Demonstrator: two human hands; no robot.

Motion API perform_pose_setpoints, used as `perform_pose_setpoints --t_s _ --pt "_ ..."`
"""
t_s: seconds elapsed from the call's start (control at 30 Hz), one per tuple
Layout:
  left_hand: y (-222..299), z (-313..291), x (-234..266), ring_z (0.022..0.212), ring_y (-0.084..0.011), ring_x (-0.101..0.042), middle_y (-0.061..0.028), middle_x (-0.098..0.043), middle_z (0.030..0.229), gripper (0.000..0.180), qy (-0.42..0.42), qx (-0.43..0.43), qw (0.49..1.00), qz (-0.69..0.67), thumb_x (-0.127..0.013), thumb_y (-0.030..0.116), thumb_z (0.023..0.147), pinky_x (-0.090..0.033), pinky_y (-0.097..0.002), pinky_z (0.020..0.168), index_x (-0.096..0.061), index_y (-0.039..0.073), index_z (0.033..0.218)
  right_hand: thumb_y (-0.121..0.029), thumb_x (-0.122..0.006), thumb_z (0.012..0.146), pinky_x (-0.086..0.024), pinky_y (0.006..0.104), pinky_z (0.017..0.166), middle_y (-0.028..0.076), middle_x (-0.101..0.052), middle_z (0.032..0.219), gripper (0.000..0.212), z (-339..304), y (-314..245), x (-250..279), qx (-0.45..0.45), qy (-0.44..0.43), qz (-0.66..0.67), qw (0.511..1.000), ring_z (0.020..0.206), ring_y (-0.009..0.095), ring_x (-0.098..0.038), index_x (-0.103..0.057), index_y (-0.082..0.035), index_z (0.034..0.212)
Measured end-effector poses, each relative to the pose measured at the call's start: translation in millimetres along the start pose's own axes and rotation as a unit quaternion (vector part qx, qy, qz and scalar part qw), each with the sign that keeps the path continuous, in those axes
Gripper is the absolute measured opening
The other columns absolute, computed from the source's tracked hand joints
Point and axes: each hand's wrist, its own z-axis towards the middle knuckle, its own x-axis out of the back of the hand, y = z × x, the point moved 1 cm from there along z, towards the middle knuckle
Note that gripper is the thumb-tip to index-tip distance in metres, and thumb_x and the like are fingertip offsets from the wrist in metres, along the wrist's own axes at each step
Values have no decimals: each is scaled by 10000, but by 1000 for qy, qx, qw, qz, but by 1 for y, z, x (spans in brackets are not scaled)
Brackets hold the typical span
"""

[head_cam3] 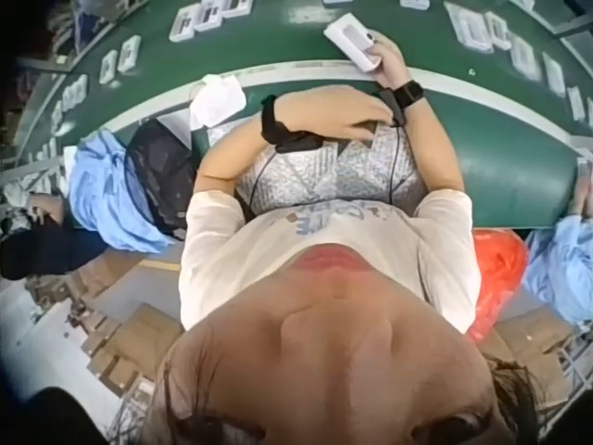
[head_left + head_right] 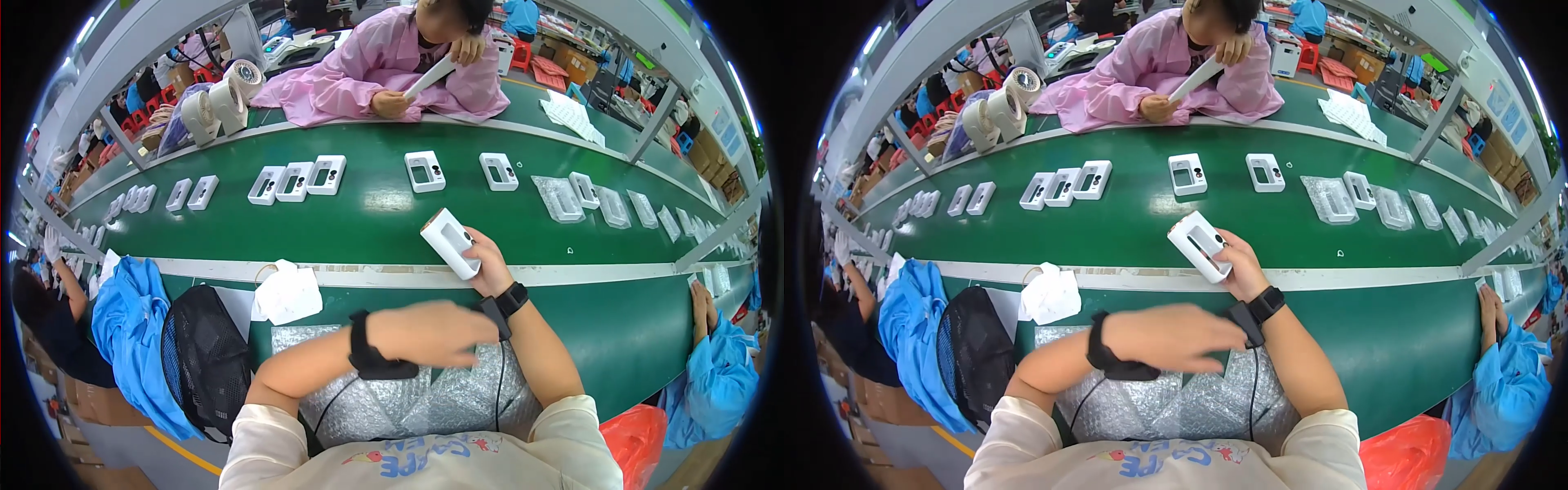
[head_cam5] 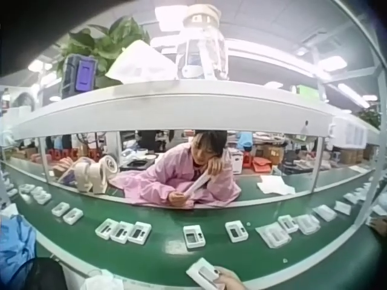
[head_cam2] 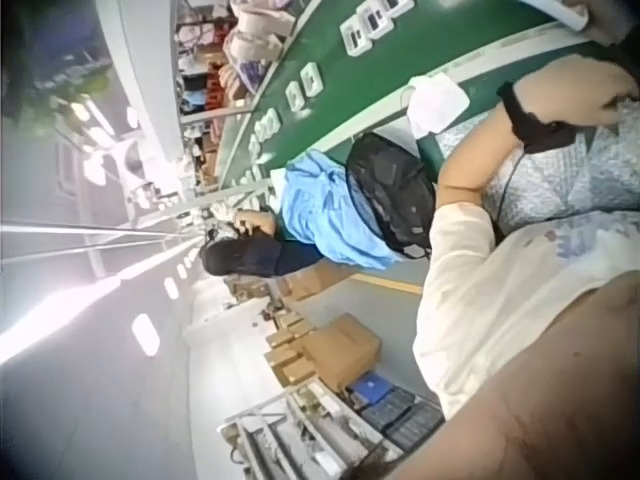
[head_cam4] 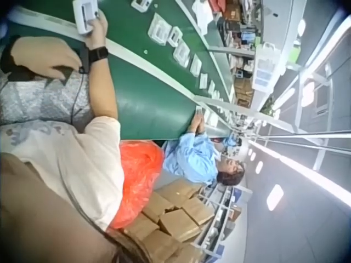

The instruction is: The person packages white plastic housings by hand, picking up each item from the conveyor belt, sliding it into a bubble wrap sleeve, and placing the wrapped item back onto the belt.

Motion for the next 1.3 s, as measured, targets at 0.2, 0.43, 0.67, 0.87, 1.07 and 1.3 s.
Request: perform_pose_setpoints --t_s 0.2,0.43,0.67,0.87,1.07,1.3 --pt "24 -55 77 894 -311 -561 -138 -582 1003 323 126 83 969 197 -623 181 756 -447 -378 777 -543 30 1031 -40 -468 660 -456 334 850 135 -539 1092 543 17 13 7 16 -14 -2 1000 988 231 -551 -416 36 1195" --pt "47 -144 93 788 -203 -580 -104 -599 888 242 387 83 910 125 -626 155 775 -464 -292 721 -576 11 963 -90 -463 717 -408 268 483 84 -538 911 474 13 3 -16 6 -5 -14 1000 665 156 -516 -416 -8 1181" --pt "74 -186 109 762 -112 -515 -10 -569 848 187 536 -156 827 -68 -525 207 859 -415 -270 718 -572 66 972 -96 -451 728 -323 244 416 70 -510 823 425 11 15 -24 9 -19 -12 1000 537 137 -438 -419 -12 1144" --pt "73 -182 122 724 -107 -486 11 -509 738 117 444 -436 665 -413 -449 122 841 -380 -263 735 -519 61 912 -101 -444 740 -302 240 411 51 -487 757 400 9 13 -15 -9 -19 -18 1000 503 122 -405 -425 -14 1130" --pt "32 -189 89 695 -143 -497 -30 -549 756 183 500 75 832 -228 -526 212 842 -417 -285 651 -559 37 882 -106 -443 744 -300 238 414 32 -474 723 400 11 1 -12 -16 -36 -31 999 498 115 -398 -426 -17 1134" --pt "35 -208 -48 798 -301 -558 -140 -575 852 443 273 385 877 87 -695 194 704 -452 -364 690 -527 5 1067 -98 -442 741 -303 234 421 35 -486 754 411 12 8 -14 -18 -39 -25 999 516 111 -403 -424 -26 1145"
